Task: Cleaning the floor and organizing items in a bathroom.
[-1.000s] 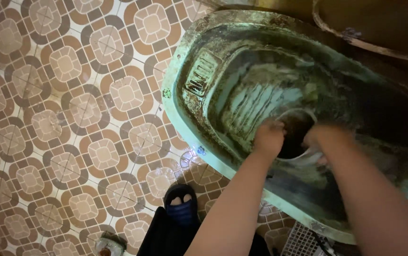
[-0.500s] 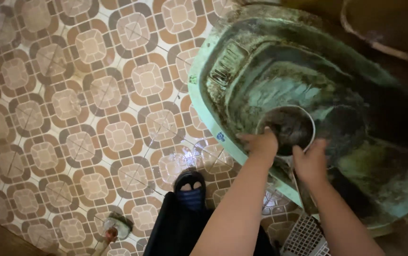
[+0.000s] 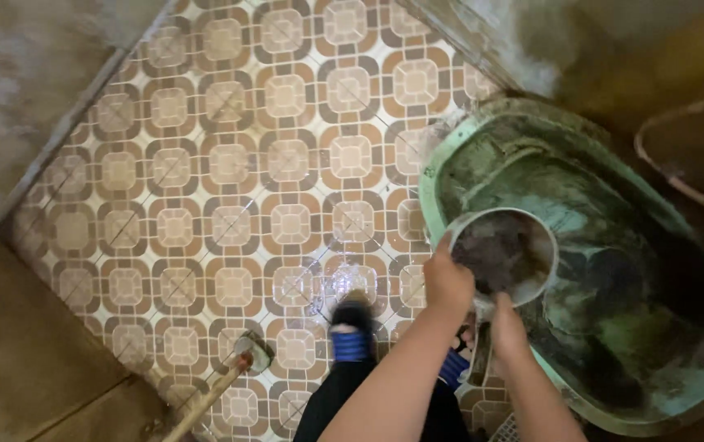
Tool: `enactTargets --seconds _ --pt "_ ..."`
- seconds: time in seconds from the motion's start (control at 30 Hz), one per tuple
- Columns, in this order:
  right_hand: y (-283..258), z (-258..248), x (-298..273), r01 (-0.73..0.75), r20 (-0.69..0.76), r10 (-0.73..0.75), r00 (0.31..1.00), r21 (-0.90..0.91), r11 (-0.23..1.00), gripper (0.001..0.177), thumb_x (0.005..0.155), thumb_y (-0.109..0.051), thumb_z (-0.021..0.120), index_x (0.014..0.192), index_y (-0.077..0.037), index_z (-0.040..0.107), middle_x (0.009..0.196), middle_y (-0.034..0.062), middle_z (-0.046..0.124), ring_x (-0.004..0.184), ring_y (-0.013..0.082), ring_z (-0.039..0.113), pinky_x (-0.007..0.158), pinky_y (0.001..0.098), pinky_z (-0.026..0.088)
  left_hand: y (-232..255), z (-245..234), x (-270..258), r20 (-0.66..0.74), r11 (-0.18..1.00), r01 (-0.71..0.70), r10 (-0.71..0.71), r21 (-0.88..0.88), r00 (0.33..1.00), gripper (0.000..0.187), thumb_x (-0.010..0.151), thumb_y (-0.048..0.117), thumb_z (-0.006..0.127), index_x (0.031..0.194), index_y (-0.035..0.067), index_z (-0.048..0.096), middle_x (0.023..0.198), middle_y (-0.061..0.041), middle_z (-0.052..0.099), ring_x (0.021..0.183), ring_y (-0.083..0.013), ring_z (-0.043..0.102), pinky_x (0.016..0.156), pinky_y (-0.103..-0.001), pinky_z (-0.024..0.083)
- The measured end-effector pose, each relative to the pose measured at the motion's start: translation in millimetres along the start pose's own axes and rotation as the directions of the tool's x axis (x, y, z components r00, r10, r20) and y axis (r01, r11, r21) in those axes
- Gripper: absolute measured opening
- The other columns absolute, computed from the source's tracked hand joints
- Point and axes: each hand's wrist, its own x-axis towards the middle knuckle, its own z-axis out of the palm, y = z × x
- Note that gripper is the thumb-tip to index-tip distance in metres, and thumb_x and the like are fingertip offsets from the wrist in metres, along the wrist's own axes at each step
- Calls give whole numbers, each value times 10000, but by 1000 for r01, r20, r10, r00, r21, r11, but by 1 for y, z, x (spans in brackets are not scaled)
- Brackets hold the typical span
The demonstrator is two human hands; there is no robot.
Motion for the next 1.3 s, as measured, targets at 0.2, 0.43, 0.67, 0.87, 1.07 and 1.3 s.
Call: enactTargets --seconds 0.2,0.43,0.67,0.87,1.07,1.3 --pt "-66 30 -97 14 155 -33 987 128 992 473 1004 -341 509 659 -21 464 551 137 498 412 264 421 406 423 333 55 -92 -3 18 991 90 -92 97 996 506 851 104 641 1357 98 627 1046 -275 715 1019 -455 679 906 -508 526" --pt "-67 71 -132 56 196 -98 976 209 976 331 982 -288 499 710 -100 484 563 102 469 395 213 391 378 383 304 35 -131 15 -177 988 -150 142 -31 974 550 878 279 730 1354 48 583 1231 -265 637 1151 -461 590 957 -504 469" --pt "-42 99 -144 -45 236 18 972 110 993 402 1011 -287 514 733 -11 427 597 97 480 439 198 377 434 396 309 -33 -126 4 -73 986 1 -14 -167 997 354 997 234 605 1291 37 602 1250 -249 644 1183 -453 589 992 -512 464" --pt "-5 130 -104 -176 318 178 931 -37 984 416 1038 -377 507 801 -36 507 642 76 497 512 200 430 483 394 376 -76 -126 -4 -18 950 237 -246 -201 969 391 993 255 574 1300 13 564 1278 -272 626 1211 -469 562 1016 -509 441" --pt "-33 188 -43 -288 454 314 834 -128 949 328 1027 -350 552 1000 -25 587 855 141 618 705 259 589 638 426 511 -135 -104 39 108 834 518 -507 -192 855 508 1012 342 552 1331 -53 568 1322 -306 610 1265 -459 564 1052 -477 451" --pt "-77 253 -73 -77 326 170 930 -278 957 385 964 -281 614 1164 -4 435 1022 202 574 858 302 589 731 440 521 -181 -96 139 61 969 249 -248 -4 967 438 1017 240 458 1128 -73 743 1214 -338 694 1172 -464 652 968 -492 503"
